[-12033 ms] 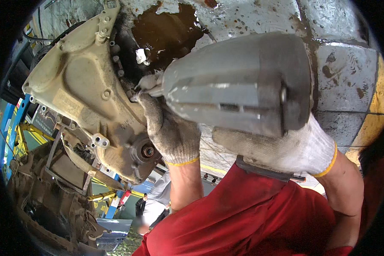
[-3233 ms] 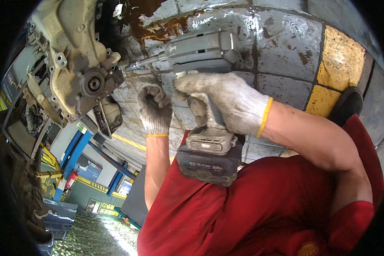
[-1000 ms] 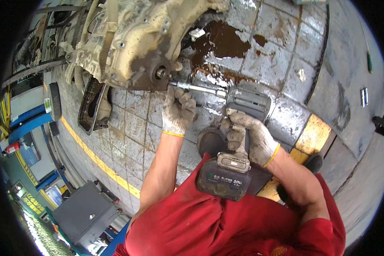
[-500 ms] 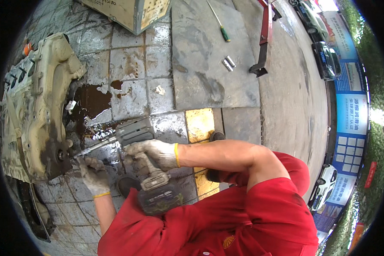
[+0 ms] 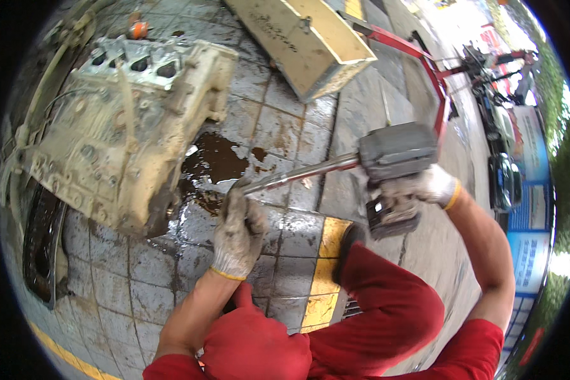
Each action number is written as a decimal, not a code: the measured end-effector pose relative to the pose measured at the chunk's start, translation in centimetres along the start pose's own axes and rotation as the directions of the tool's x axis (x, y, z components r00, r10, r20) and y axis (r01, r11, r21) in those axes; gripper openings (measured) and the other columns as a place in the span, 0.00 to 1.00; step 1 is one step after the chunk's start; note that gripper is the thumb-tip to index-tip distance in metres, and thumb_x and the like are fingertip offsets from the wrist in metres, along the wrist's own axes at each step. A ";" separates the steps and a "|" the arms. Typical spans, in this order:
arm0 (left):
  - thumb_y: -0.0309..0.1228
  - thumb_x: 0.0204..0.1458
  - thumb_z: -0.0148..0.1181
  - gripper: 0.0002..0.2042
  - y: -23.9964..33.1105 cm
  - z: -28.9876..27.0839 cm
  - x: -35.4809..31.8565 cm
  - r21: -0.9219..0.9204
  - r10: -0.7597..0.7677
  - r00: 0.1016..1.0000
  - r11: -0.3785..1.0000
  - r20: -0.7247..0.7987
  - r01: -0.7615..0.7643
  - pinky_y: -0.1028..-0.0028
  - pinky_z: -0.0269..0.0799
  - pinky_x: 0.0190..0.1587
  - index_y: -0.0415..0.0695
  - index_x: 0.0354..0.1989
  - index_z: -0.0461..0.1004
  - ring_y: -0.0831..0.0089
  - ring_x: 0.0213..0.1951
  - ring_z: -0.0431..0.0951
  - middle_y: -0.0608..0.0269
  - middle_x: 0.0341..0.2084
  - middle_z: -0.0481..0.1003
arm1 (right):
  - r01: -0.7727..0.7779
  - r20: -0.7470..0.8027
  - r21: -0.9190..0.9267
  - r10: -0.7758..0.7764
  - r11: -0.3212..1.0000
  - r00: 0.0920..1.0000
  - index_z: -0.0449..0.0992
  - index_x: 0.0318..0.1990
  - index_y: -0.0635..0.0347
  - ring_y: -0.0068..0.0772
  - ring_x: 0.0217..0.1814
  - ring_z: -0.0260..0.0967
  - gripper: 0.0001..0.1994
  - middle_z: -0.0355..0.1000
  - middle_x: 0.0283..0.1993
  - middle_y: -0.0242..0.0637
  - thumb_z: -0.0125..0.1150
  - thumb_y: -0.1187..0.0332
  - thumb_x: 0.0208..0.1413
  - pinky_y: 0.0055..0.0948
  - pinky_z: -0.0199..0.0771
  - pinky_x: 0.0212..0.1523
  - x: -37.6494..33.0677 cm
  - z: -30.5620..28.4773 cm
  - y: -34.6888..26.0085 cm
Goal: The person uses a cordless impact wrench to remove bolts from a car engine block resting on the floor. They place the removed bolts into a wooden box and use a screwdriver to pry off a metal cover, revealing the internal components of the engine.
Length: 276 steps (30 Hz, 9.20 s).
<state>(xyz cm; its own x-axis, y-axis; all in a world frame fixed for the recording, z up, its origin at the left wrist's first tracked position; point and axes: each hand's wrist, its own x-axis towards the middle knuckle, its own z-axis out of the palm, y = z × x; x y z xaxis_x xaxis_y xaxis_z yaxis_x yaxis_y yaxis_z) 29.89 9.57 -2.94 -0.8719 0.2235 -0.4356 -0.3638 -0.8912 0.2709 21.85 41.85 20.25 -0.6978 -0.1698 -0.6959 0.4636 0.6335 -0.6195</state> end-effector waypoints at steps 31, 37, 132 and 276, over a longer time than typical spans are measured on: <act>0.74 0.61 0.58 0.35 -4.8 9.1 17.6 0.776 0.136 0.853 0.507 -0.503 0.377 0.76 0.69 0.27 0.49 0.46 0.75 0.81 0.25 0.71 0.74 0.27 0.74 | -0.457 0.491 0.864 -0.151 0.211 0.858 0.80 0.58 0.53 0.32 0.37 0.77 0.15 0.82 0.46 0.34 0.72 0.63 0.68 0.39 0.82 0.41 21.5 2.4 16.3; 0.61 0.66 0.66 0.27 -10.3 5.4 22.5 0.609 0.205 0.756 0.734 -0.621 0.301 0.75 0.59 0.20 0.47 0.48 0.76 0.82 0.18 0.65 0.73 0.19 0.69 | -0.618 0.637 0.769 -0.120 0.161 0.761 0.78 0.60 0.49 0.34 0.44 0.81 0.15 0.84 0.54 0.36 0.67 0.56 0.73 0.47 0.87 0.51 22.8 3.9 18.7; 0.42 0.73 0.60 0.09 -4.7 2.4 26.1 0.401 0.416 0.549 0.903 -0.725 -0.156 0.76 0.50 0.19 0.54 0.43 0.77 0.82 0.17 0.56 0.77 0.17 0.60 | -0.806 0.871 0.481 -0.085 0.344 0.484 0.78 0.56 0.57 0.37 0.50 0.80 0.10 0.81 0.48 0.37 0.66 0.68 0.71 0.42 0.80 0.60 26.0 6.2 26.8; 0.29 0.64 0.59 0.17 -0.9 30.0 59.0 0.009 -0.042 0.931 -0.999 -0.362 -0.042 0.58 0.81 0.59 0.42 0.58 0.86 0.50 0.60 0.85 0.46 0.59 0.84 | 0.043 -0.145 0.980 -0.553 -0.193 0.820 0.78 0.33 0.52 0.39 0.22 0.66 0.13 0.67 0.20 0.30 0.77 0.59 0.57 0.45 0.72 0.34 27.9 -19.1 26.5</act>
<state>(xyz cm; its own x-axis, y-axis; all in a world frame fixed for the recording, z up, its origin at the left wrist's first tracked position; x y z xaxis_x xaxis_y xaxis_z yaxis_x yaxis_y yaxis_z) -31.09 35.35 -3.18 -0.6779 0.1027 -0.7279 0.3967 0.8847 -0.2446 4.25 68.38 -8.63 -0.9082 -0.3800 -0.1755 0.4154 -0.8696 -0.2667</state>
